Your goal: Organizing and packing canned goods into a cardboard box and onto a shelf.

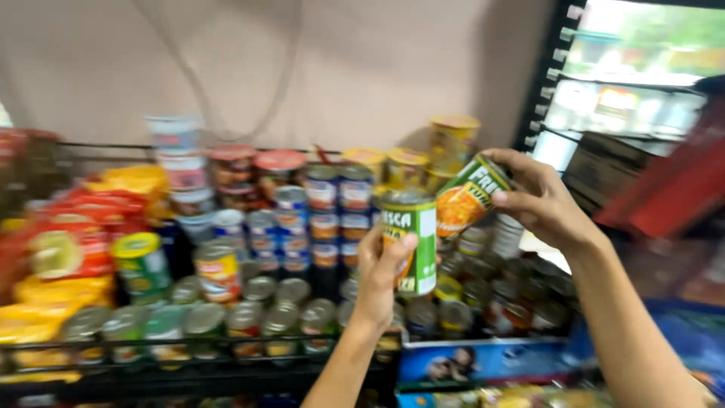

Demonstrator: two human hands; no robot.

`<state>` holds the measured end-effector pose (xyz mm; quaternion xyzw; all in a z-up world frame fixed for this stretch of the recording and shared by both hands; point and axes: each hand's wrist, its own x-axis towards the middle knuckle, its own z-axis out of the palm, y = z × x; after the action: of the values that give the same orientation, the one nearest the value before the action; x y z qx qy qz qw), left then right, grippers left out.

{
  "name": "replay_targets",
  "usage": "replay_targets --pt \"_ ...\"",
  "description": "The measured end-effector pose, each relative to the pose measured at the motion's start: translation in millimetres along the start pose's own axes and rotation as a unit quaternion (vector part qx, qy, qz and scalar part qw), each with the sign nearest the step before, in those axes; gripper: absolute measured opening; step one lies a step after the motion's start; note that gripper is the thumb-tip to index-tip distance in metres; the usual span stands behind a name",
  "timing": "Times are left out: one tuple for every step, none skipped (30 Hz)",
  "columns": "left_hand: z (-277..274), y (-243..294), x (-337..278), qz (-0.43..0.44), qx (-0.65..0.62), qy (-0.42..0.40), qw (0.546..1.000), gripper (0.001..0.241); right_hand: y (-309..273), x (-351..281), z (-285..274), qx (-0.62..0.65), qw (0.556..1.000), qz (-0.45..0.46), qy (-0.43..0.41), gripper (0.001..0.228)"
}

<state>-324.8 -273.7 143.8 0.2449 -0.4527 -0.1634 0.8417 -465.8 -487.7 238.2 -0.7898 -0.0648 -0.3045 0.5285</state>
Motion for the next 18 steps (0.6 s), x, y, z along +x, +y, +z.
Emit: replay_targets --pt "9 -14 3 -0.051 -0.046 -0.017 0.997 0.037 5 -16 -11 0.046 0.998 0.002 0.033 0.068" --pt "17 -27 5 -0.101 -0.089 -0.032 0.99 0.036 9 -31 -20 0.093 0.994 0.002 0.064 0.066" --pt "24 -41 2 -0.109 -0.097 -0.034 0.989 0.036 21 -46 -22 0.088 0.993 0.008 0.072 0.066" --pt "31 -53 6 -0.129 -0.129 -0.044 0.982 0.035 31 -54 -27 0.145 0.983 -0.021 0.106 0.064" --pt "38 -65 11 -0.15 -0.161 -0.054 0.974 0.034 41 -62 -31 0.201 0.968 -0.052 0.14 0.062" --pt "37 -88 18 -0.151 -0.163 -0.058 0.973 0.034 45 -66 -27 0.198 0.968 -0.053 0.142 0.062" --pt "35 -111 26 -0.154 -0.153 -0.042 0.975 0.031 49 -70 -23 0.208 0.961 -0.066 0.17 0.062" --pt "32 -135 28 -0.16 -0.143 -0.021 0.977 0.027 57 -77 -16 0.218 0.953 -0.072 0.198 0.062" --pt "35 -143 26 -0.164 -0.146 -0.02 0.975 0.027 69 -81 -14 0.217 0.953 -0.068 0.202 0.062" --pt "37 -149 26 -0.184 -0.127 0.003 0.975 0.023 82 -83 -11 0.182 0.955 -0.068 0.226 0.06" --pt "38 -156 26 -0.204 -0.109 0.026 0.973 0.02 95 -86 -8 0.146 0.955 -0.069 0.25 0.057" --pt "37 -162 26 -0.204 -0.109 0.026 0.972 0.02 105 -89 -8 0.146 0.955 -0.068 0.25 0.057" --pt "34 -167 26 -0.228 -0.121 0.027 0.966 0.019 115 -92 -8 0.156 0.951 -0.031 0.266 0.053" --pt "33 -174 23 -0.252 -0.135 0.03 0.958 0.019 125 -96 -8 0.164 0.946 0.009 0.281 0.051" --pt "31 -179 18 -0.253 -0.137 0.032 0.957 0.019 142 -104 -11 0.163 0.946 0.012 0.281 0.051" --pt "28 -183 15 -0.267 -0.15 0.026 0.952 0.02 159 -108 -14 0.192 0.937 0.001 0.293 0.048" --pt "27 -187 13 -0.281 -0.163 0.02 0.946 0.022 175 -112 -18 0.22 0.927 -0.01 0.304 0.047" --pt "27 -187 9 -0.28 -0.162 0.02 0.946 0.022 186 -116 -21 0.22 0.927 -0.011 0.304 0.047"
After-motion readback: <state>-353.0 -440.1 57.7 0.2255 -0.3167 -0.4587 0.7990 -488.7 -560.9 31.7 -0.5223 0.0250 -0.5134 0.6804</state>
